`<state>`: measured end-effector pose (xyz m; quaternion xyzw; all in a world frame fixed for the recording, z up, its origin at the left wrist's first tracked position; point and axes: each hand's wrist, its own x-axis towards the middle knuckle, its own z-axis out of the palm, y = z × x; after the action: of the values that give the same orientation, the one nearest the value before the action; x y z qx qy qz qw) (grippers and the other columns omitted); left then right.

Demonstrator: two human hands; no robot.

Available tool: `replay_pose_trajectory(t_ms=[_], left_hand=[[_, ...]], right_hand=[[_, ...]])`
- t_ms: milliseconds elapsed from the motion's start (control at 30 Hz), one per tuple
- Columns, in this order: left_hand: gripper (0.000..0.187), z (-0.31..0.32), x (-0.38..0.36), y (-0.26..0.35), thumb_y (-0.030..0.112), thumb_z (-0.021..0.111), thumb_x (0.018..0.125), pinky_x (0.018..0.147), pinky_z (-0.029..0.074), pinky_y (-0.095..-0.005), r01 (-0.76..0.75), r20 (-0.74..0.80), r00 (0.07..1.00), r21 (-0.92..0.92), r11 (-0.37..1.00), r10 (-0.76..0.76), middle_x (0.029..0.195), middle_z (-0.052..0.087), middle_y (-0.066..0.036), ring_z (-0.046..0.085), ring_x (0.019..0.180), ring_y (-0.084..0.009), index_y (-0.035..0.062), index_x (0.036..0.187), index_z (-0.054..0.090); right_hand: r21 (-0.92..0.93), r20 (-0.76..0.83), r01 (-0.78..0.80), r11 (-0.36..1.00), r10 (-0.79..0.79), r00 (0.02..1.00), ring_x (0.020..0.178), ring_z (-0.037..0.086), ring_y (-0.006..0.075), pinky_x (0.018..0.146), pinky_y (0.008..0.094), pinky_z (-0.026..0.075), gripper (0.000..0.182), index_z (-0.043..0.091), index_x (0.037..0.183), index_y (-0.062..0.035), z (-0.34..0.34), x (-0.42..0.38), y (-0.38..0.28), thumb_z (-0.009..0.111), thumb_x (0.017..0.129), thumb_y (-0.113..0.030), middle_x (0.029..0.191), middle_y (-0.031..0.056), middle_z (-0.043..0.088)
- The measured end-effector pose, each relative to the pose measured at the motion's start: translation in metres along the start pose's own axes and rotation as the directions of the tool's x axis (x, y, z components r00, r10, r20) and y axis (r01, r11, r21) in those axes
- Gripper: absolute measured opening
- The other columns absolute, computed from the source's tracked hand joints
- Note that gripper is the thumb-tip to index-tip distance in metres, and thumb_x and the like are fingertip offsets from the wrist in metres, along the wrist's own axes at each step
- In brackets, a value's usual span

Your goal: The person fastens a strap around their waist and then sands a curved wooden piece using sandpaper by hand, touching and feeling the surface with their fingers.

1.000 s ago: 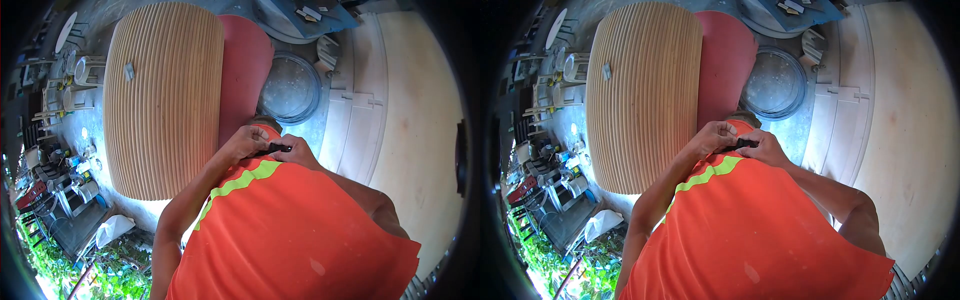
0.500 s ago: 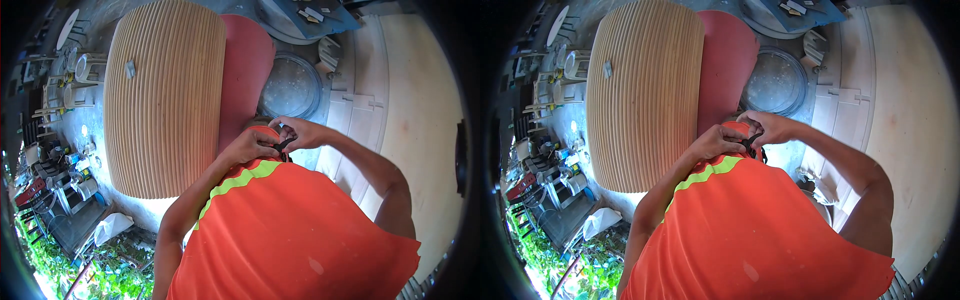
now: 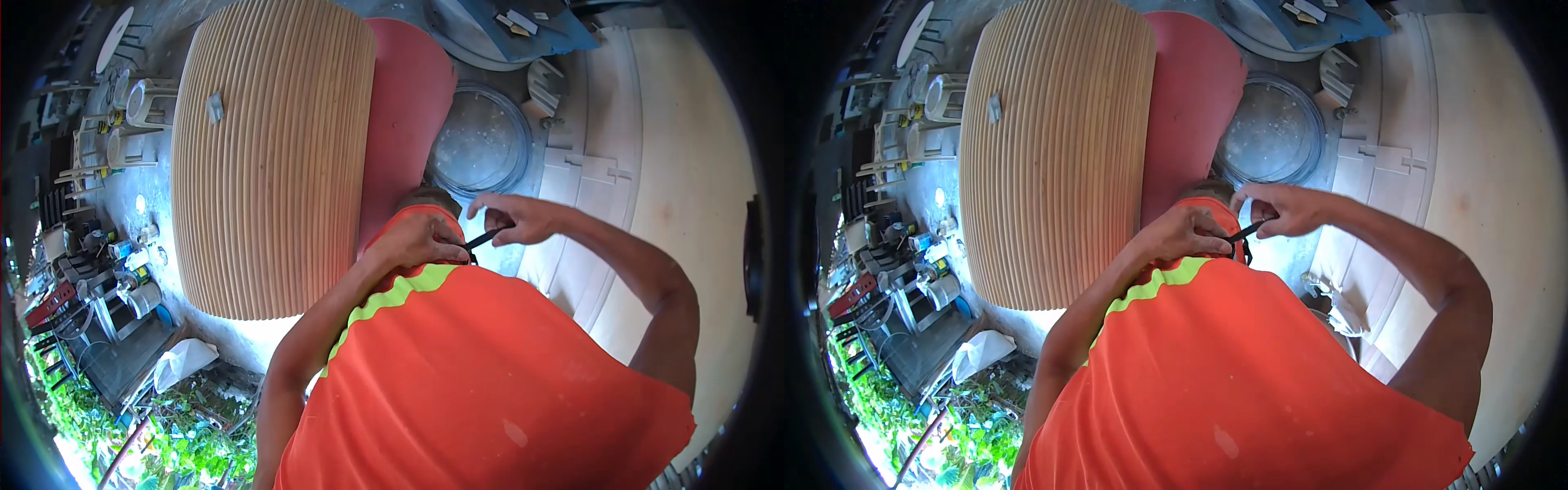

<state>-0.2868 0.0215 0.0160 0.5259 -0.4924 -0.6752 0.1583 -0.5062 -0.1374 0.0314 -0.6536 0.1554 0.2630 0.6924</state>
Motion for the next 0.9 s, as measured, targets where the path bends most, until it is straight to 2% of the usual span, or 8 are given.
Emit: replay_pose_trajectory(t_ms=[200, 300, 500, 567, 700, 767, 833, 900], left_hand=[[0.022, -0.011, -0.009, -0.018, 0.025, 0.079, 0.089, 0.081, 0.053, -0.0379, 0.0, -0.018, 1.0, 0.061, 0.998, 0.001, 0.097, 0.073, -0.011, 0.068, 0.09, -0.0214, 0.0098, 0.104, 0.081], [0.02, -0.013, -0.013, -0.034, 0.022, 0.077, 0.089, 0.083, 0.053, -0.0393, -0.063, -0.156, 0.985, 0.111, 0.992, 0.08, 0.101, 0.072, -0.01, 0.068, 0.093, -0.0245, 0.0112, 0.105, 0.081], [0.019, -0.01, -0.016, -0.009, 0.02, 0.077, 0.087, 0.087, 0.054, -0.0409, -0.03, -0.15, 0.986, 0.275, 0.961, 0.073, 0.099, 0.072, -0.011, 0.069, 0.094, -0.0287, 0.0133, 0.104, 0.082], [0.019, -0.009, -0.019, -0.004, 0.021, 0.076, 0.087, 0.086, 0.054, -0.0425, 0.157, -0.147, 0.982, 0.263, 0.952, -0.122, 0.096, 0.074, -0.012, 0.07, 0.092, -0.0298, 0.0119, 0.103, 0.082], [0.02, -0.014, -0.014, -0.017, 0.019, 0.074, 0.088, 0.085, 0.055, -0.0431, 0.107, -0.067, 0.993, 0.22, 0.97, -0.095, 0.094, 0.075, -0.013, 0.072, 0.09, -0.0298, 0.0073, 0.103, 0.079], [0.018, -0.017, -0.008, -0.016, 0.018, 0.071, 0.091, 0.077, 0.053, -0.0381, 0.064, -0.001, 0.998, 0.154, 0.986, -0.065, 0.087, 0.073, -0.009, 0.068, 0.081, -0.0219, 0.0028, 0.098, 0.076], [0.016, -0.022, -0.005, -0.021, 0.018, 0.07, 0.092, 0.073, 0.05, -0.0346, 0.095, 0.031, 0.995, 0.058, 0.994, -0.096, 0.083, 0.069, -0.006, 0.063, 0.077, -0.0169, 0.0025, 0.095, 0.074], [0.017, -0.023, -0.002, -0.028, 0.018, 0.068, 0.094, 0.069, 0.047, -0.0311, 0.125, 0.078, 0.989, -0.034, 0.992, -0.122, 0.079, 0.065, -0.002, 0.058, 0.073, -0.0119, 0.0023, 0.091, 0.072]], right_hand=[[-0.053, -0.18, -0.089, 0.995, 0.078, 0.981, 0.08, 0.056, 0.0154, 0.076, 0.0331, 0.047, 0.037, 0.06, 0.128, -0.0045, 0.027, 0.003, 0.008, 0.068, 0.093, -0.012, 0.086, 0.0037, 0.058], [-0.214, -0.301, 0.037, 0.976, -0.102, 0.948, 0.105, 0.063, 0.0302, 0.092, 0.0414, 0.05, 0.032, 0.074, 0.11, -0.0034, 0.045, 0.013, 0.011, 0.071, 0.092, -0.03, 0.103, 0.014, 0.069], [-0.257, -0.235, -0.013, 0.966, -0.049, 0.971, 0.093, 0.07, 0.0304, 0.086, 0.0392, 0.055, 0.036, 0.074, 0.11, 0.0008, 0.059, 0.03, -0.007, 0.073, 0.083, -0.024, 0.102, 0.0156, 0.073], [-0.195, -0.252, -0.021, 0.981, -0.029, 0.967, 0.09, 0.073, 0.0283, 0.081, 0.0372, 0.057, 0.038, 0.074, 0.109, 0.0025, 0.058, 0.033, -0.001, 0.074, 0.081, -0.022, 0.1, 0.0169, 0.075], [-0.182, -0.19, -0.222, 0.958, 0.187, 0.964, 0.087, 0.071, 0.0231, 0.081, 0.0354, 0.056, 0.031, 0.073, 0.106, 0.0031, 0.049, 0.036, -0.015, 0.076, 0.081, -0.015, 0.094, 0.0135, 0.073], [-0.189, -0.146, -0.276, 0.942, 0.251, 0.957, 0.086, 0.07, 0.0226, 0.081, 0.0347, 0.055, 0.032, 0.072, 0.106, 0.003, 0.046, 0.037, -0.02, 0.077, 0.081, -0.015, 0.092, 0.0127, 0.073], [-0.063, -0.284, -0.125, 0.99, 0.102, 0.953, 0.069, 0.07, 0.0202, 0.07, 0.0347, 0.056, 0.03, 0.069, 0.102, 0.0048, 0.056, 0.031, -0.011, 0.076, 0.081, -0.016, 0.08, 0.0113, 0.072], [0.044, -0.34, -0.164, 0.985, 0.169, 0.925, 0.072, 0.066, 0.0176, 0.07, 0.0335, 0.054, 0.027, 0.067, 0.101, 0.0031, 0.071, 0.03, 0.0, 0.077, 0.084, -0.014, 0.08, 0.0088, 0.069]])
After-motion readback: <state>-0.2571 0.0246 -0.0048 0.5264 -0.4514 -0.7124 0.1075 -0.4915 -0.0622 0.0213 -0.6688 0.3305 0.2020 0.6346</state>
